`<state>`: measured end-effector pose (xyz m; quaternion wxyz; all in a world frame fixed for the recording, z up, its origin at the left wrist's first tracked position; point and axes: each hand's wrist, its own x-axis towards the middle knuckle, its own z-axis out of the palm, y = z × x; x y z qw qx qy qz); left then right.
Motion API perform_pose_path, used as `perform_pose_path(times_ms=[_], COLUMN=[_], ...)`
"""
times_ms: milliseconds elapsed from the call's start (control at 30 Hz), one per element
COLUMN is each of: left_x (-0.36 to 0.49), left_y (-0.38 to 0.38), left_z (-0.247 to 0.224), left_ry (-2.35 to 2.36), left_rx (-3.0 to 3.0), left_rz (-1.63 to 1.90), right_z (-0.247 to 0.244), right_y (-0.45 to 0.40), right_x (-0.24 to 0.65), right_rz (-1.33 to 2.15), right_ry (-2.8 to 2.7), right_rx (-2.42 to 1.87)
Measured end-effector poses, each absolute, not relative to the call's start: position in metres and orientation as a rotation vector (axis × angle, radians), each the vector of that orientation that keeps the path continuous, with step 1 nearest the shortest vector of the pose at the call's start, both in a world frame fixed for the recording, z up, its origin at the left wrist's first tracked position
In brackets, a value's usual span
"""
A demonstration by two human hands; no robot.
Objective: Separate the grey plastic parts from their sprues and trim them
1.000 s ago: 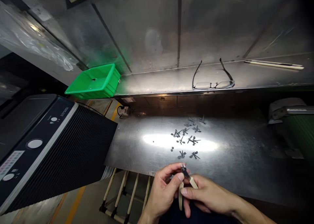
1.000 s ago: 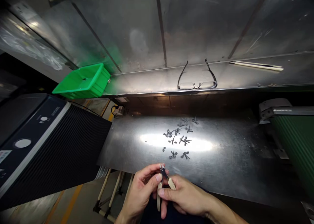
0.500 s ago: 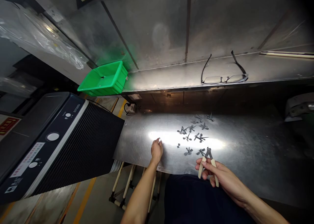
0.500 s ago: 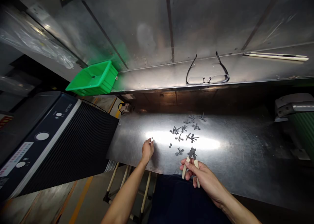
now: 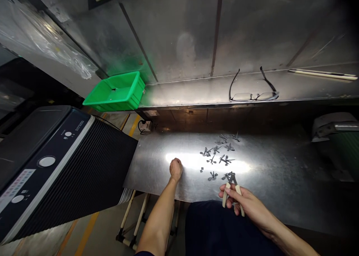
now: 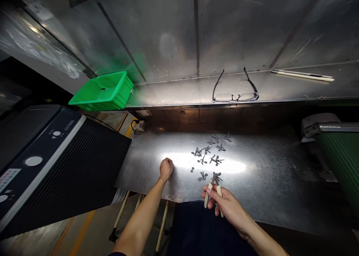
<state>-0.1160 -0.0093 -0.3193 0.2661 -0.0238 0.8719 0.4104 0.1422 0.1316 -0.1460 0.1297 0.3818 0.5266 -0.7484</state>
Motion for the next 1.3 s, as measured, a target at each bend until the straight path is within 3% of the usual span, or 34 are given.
perform_pose_path(times_ms=[233,367,500,1300], left_x=[-0.069,-0.033,-0.014,0.006], left_y=[-0.013,-0.024,-0.029,-0.034], left_z=[-0.222,-0.147,-0.102,-0.065], left_ry=[1.679,1.324,0.986,0.846], left_rx=[-0.188,-0.269,-0.359,-0.234], left_rz=[1.758,1.996,2.094,2.055], right_z=[-0.141,-0.141,-0.142,-0.15], right_y=[0.132,0.128,0.123,0.122], right_x=[0.137,0.133,0.131,0.139], right_rz=[-2.128,-2.098,-2.061,-2.065], right_ry=[1.597,1.577,1.606,1.639], right_rx=[1.081,1.093,1.003,0.873])
